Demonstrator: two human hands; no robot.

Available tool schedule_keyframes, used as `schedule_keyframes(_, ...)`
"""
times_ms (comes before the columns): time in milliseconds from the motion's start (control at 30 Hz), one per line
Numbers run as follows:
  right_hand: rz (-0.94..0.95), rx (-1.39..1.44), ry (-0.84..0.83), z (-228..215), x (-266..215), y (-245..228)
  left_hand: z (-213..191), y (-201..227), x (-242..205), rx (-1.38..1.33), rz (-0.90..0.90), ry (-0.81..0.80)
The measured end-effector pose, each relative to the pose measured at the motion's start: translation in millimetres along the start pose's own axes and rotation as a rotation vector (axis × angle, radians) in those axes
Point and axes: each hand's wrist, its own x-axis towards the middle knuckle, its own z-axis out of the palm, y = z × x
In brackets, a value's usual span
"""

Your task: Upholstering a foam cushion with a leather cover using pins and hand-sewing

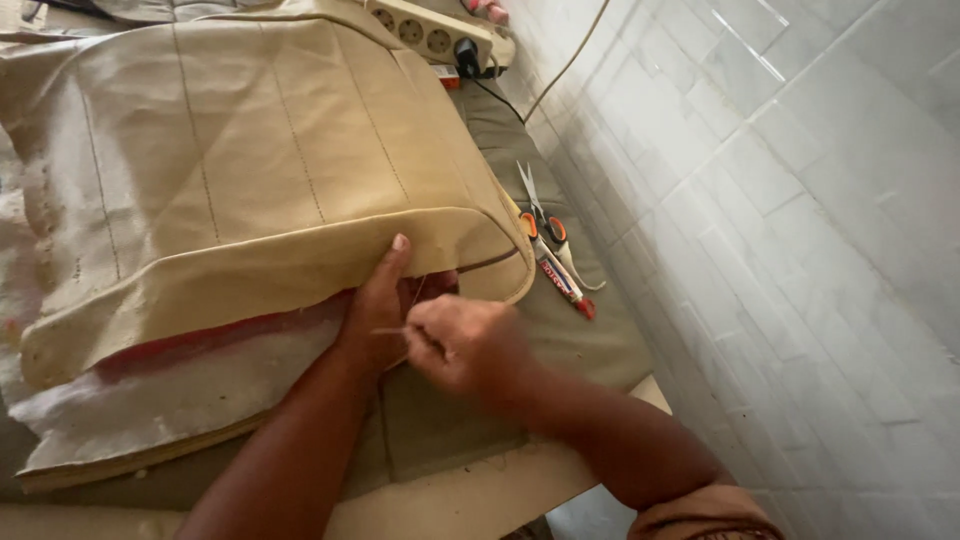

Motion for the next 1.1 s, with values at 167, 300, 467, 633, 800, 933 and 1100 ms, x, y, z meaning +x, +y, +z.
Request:
schedule_keyframes(167,-0.068,-0.052,-0.042,6.6,-5.1,-0.7,1.4,7.7,-3.8,0.041,-0.014,0.043)
schedule_keyframes(300,0.004,0.057,-0.099,-2.5,-3.6,-8.2,-2.2,4.5,-1.0,0.069,-0.045,0.03)
schedule_keyframes(467,0.533,0.626,0.108,-1.1,-9.4,26.4,41.1,10.9,-33.4,0.125,0.345,0.135)
schedule_keyframes(633,0.561,0.733,0.099,-28.0,14.1,48.5,35.0,7.6,-34.9,0.159,0.482,0.278)
schedule_keyframes(800,0.102,0.239,0.124,-30.5,16.0,58.4,34.0,7.0,-44.5,0.298,0.665,0.553)
schedule_keyframes(933,0.022,-0.045,0.158,-29.7,10.1,64.0,49.9,9.6,-46.3,0.363,0.691,0.616)
schedule_keyframes(1100,0.007,-0.157,0.176,-32.6,10.1,61.9,26.7,0.6,-29.1,0.432,0.766,0.586)
